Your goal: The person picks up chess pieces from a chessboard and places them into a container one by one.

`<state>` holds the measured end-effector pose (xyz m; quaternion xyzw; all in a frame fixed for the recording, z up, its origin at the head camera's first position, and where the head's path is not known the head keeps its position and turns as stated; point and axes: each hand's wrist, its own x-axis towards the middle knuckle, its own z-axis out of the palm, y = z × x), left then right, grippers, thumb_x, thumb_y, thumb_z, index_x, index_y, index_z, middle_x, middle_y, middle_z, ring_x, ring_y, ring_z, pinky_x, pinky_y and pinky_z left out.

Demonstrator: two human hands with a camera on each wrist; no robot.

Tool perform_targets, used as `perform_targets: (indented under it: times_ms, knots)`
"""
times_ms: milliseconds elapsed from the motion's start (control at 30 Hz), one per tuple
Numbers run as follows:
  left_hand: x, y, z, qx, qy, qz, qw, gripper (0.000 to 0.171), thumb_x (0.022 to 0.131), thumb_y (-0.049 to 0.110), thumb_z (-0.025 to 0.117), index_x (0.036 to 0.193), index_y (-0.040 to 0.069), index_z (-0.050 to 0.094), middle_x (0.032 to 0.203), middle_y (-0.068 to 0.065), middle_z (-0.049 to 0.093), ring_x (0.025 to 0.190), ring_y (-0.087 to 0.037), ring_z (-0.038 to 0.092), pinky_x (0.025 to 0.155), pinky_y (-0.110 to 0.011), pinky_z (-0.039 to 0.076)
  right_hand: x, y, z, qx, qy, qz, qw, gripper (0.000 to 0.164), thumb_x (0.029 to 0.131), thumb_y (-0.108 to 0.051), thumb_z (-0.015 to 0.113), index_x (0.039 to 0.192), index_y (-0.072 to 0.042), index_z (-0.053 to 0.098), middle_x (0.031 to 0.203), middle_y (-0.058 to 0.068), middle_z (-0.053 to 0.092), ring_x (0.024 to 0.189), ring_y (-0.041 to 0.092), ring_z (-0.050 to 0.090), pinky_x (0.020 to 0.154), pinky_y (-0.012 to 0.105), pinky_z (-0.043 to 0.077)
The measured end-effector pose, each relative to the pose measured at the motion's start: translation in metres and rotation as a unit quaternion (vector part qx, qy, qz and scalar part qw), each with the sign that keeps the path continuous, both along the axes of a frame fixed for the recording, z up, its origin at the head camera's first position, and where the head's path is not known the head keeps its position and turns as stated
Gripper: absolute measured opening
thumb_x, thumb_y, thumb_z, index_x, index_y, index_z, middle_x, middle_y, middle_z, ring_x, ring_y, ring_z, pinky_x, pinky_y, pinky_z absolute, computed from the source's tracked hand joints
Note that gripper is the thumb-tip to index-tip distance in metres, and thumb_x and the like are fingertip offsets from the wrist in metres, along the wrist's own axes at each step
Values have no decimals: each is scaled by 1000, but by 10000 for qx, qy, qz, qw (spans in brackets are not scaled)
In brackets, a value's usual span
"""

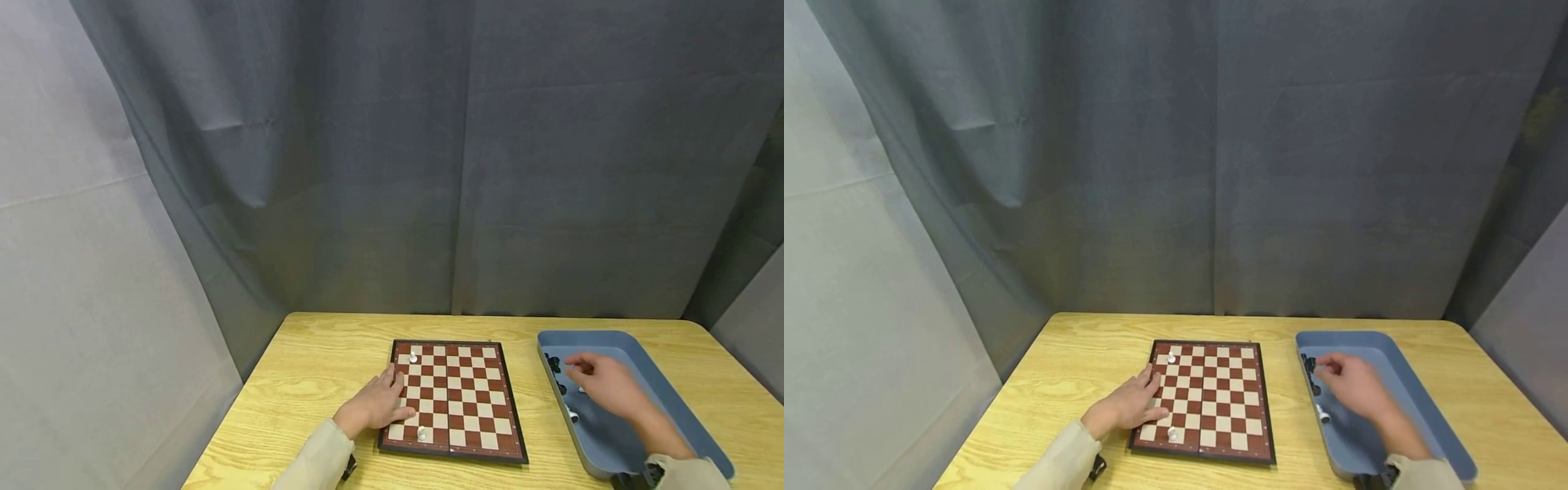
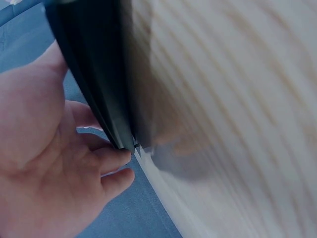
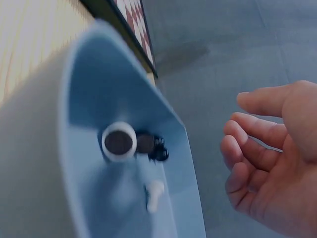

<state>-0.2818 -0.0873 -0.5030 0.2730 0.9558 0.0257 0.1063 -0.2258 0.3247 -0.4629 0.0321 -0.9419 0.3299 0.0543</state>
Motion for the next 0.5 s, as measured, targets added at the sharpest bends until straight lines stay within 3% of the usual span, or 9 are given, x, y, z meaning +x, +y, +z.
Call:
perform_targets:
  times_ms: [500]
  knots:
    - [1,0,1,-12,-35,-48,10000,80,93,59,41,149,3,26,155,-19,14,143,-26,12,112,-44,22,-5,-68,-9,-630,128,678,9956,23,93,-16,62,108,0,65,85,1,62,75,16,56,58,30,45]
